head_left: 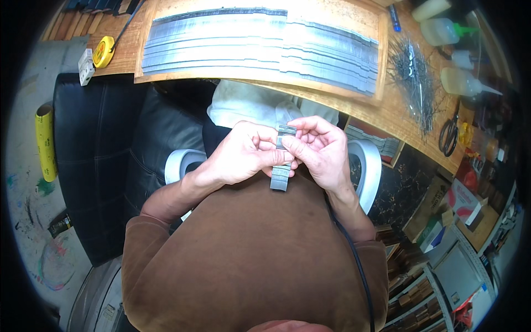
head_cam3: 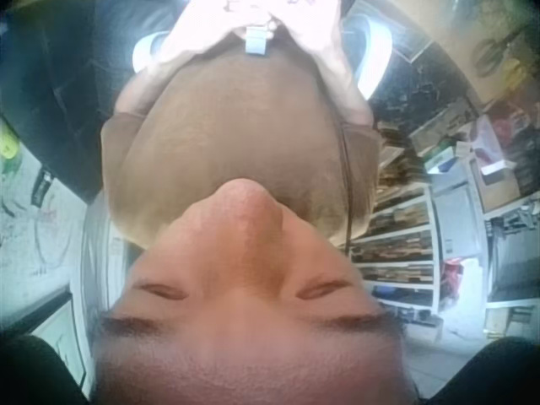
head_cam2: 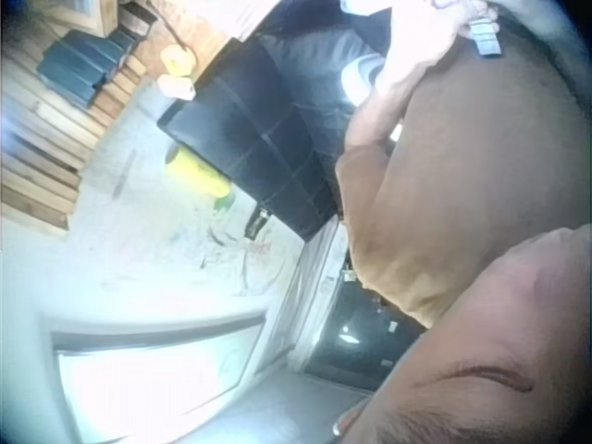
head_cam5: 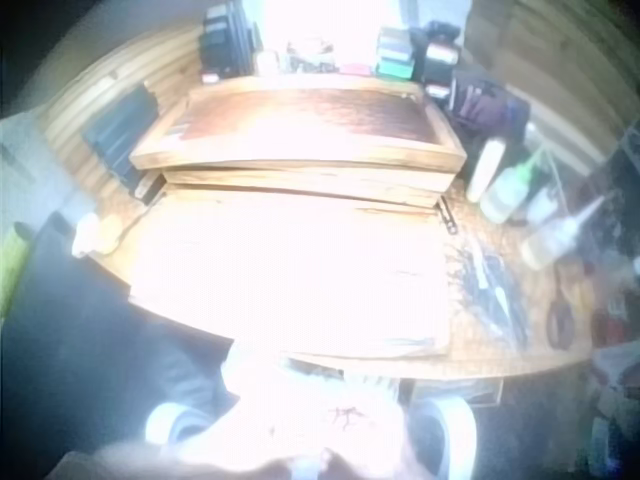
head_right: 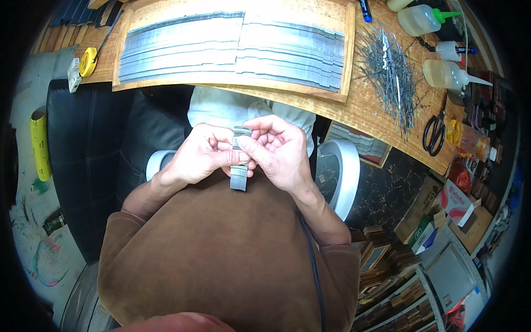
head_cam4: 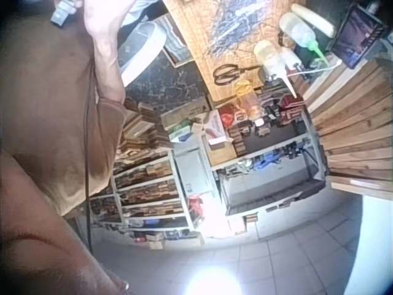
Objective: The person repeatedly picks up small rectangular metal pieces and aligns them by hand, stacking them into a small bundle. The hands manipulate the pieces directly without tools, folding and pressing them together.
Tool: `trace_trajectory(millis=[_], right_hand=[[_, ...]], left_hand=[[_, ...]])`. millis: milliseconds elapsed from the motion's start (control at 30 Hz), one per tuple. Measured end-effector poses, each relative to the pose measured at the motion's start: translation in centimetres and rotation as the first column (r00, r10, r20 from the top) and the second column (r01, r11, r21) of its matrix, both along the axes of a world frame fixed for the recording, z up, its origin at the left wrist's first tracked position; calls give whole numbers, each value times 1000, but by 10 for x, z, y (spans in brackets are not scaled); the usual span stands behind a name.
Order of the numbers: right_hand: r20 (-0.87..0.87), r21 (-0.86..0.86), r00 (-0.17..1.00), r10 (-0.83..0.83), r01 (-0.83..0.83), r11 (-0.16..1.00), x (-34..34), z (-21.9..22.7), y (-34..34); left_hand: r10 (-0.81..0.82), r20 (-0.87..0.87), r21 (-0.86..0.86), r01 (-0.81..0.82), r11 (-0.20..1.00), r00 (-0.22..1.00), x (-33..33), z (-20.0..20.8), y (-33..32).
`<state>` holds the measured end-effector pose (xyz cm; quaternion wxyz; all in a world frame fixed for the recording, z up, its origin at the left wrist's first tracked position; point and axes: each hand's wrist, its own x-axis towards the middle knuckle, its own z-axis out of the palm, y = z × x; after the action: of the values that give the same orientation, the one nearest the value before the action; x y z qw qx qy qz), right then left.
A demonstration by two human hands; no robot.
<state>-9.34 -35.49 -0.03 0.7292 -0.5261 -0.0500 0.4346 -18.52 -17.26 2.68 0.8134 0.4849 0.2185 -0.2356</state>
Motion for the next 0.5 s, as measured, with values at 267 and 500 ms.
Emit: trace_trajectory(millis=[267,500], right_hand=[[-16,-1,1000,19,-20,1000,1,-3,-1],[-28,23,1000,8,-8,1000,0,-6,-1]], left_hand=[[-9,1,-10,9,1000,1000,0,-3,1],[4,-5,-30,-4,1000,1000,-1,-3,1]])
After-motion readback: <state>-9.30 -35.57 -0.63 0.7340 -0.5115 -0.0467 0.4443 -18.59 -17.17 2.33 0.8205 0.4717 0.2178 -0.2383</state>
